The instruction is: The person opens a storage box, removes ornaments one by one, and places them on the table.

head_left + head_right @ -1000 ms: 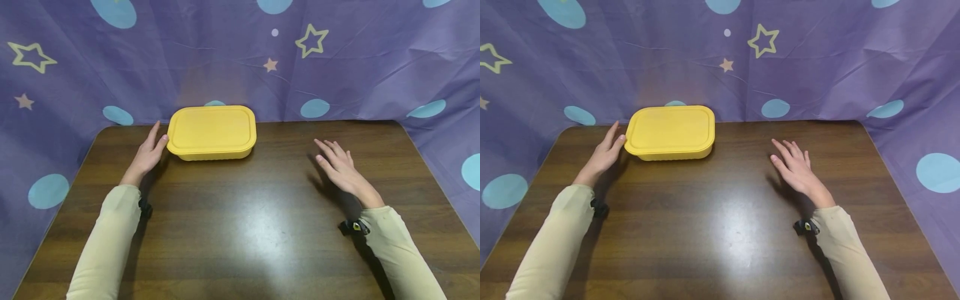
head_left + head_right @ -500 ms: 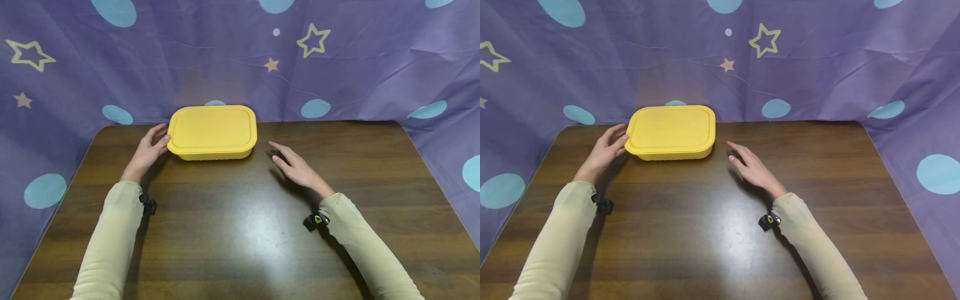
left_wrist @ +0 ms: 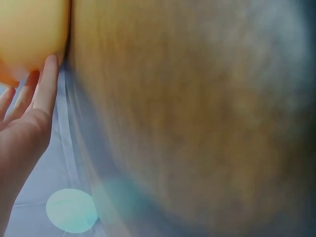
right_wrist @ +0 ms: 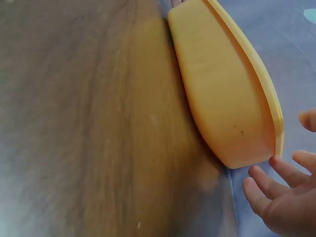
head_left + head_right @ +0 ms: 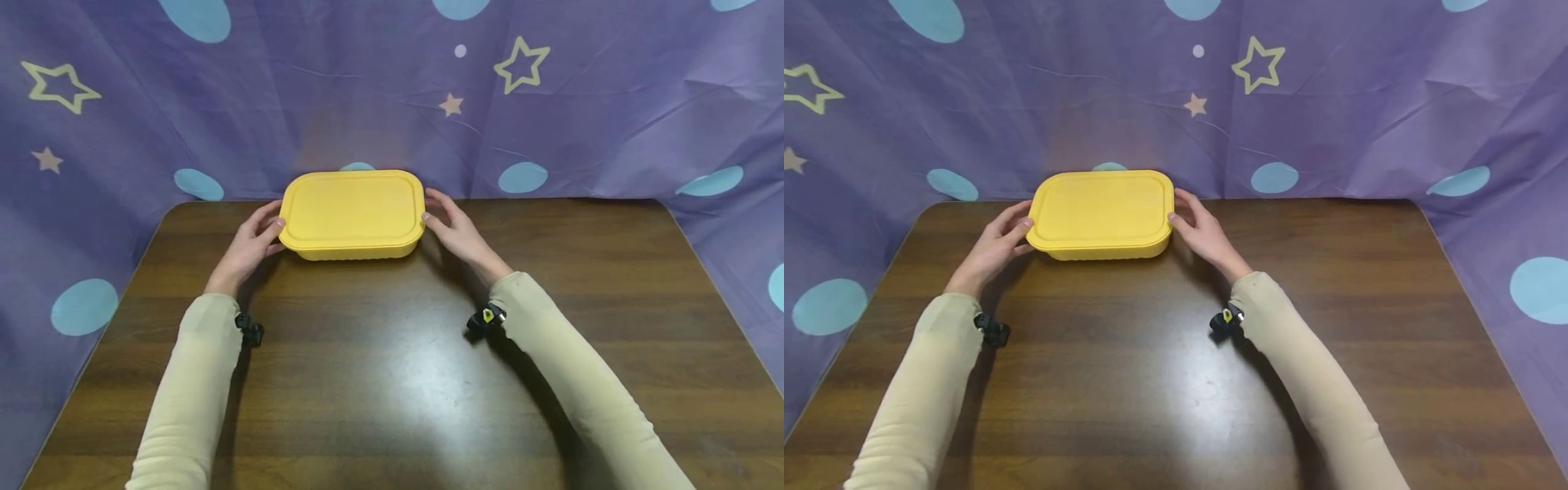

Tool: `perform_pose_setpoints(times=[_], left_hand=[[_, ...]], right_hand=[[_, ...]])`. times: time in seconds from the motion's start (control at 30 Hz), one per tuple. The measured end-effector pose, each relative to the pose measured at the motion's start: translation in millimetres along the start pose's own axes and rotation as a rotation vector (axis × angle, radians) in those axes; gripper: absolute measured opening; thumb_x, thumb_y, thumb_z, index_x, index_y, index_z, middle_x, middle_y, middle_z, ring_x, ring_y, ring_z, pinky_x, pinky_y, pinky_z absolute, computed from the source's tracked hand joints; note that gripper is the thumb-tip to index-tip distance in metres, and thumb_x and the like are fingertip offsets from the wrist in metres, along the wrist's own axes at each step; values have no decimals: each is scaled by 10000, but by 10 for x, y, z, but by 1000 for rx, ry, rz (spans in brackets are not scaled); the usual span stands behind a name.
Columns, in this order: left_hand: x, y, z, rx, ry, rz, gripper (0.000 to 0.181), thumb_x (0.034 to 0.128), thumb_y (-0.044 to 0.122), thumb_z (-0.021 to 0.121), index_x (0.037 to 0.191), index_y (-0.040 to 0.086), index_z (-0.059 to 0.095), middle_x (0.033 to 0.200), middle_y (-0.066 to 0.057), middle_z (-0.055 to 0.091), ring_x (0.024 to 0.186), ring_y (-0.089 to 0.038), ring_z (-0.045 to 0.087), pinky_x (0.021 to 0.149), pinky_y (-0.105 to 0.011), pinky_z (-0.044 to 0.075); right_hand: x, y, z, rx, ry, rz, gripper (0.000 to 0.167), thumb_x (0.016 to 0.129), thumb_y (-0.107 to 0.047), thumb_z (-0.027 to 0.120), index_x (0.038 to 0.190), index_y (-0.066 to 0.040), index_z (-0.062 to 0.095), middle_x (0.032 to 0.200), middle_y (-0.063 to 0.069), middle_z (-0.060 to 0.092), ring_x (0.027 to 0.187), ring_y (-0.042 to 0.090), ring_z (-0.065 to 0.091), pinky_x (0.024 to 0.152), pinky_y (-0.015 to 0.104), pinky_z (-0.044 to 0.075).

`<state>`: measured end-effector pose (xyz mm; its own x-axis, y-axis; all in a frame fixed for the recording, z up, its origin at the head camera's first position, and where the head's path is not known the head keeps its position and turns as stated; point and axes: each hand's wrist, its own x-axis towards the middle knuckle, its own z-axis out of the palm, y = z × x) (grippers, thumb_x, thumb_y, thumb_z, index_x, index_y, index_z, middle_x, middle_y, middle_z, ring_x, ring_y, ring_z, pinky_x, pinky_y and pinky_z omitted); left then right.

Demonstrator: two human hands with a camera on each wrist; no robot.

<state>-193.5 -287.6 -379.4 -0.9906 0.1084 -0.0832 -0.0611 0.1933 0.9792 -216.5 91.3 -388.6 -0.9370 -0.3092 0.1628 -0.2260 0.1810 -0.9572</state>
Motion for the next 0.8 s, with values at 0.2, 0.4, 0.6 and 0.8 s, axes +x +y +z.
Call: perform_pose_setpoints(times=[0.2, 0.4, 0.6, 0.8], left_hand=[[57, 14, -42, -46, -95, -47, 617, 1019, 246, 494, 1556, 166, 201, 1417, -189, 321, 1136, -158, 491, 835, -227, 495], [99, 27, -69, -38, -118, -87, 629, 1008, 276, 510, 1558, 251, 205, 1349, -93, 352, 1129, -146, 490, 850, -232, 490], [126, 30, -71, -54, -154, -81, 627, 1008, 291, 508, 1557, 277, 206, 1330, -87, 379, 1116, -142, 509, 861, -244, 483], [97, 7, -88, -101, -170, -95, 641, 1012, 263, 503, 1563, 263, 176, 1313, -59, 383, 1096, -114, 522, 855, -241, 483]], right_hand=[[37, 33, 66, 80, 10, 99, 624, 960, -39, 558, 1510, -9, 264, 1433, 221, 400, 1166, 354, 526, 941, 420, 453], [21, 92, 74, 176, -6, 165, 644, 968, -84, 559, 1536, -95, 255, 1476, 162, 351, 1126, 323, 538, 922, 463, 464], [-13, 111, 52, 242, 5, 194, 648, 954, -81, 584, 1529, -129, 288, 1450, 135, 372, 1113, 300, 538, 931, 468, 458], [-41, 101, 88, 334, 12, 214, 650, 944, -69, 592, 1525, -153, 313, 1437, 118, 379, 1111, 252, 520, 972, 480, 420]])
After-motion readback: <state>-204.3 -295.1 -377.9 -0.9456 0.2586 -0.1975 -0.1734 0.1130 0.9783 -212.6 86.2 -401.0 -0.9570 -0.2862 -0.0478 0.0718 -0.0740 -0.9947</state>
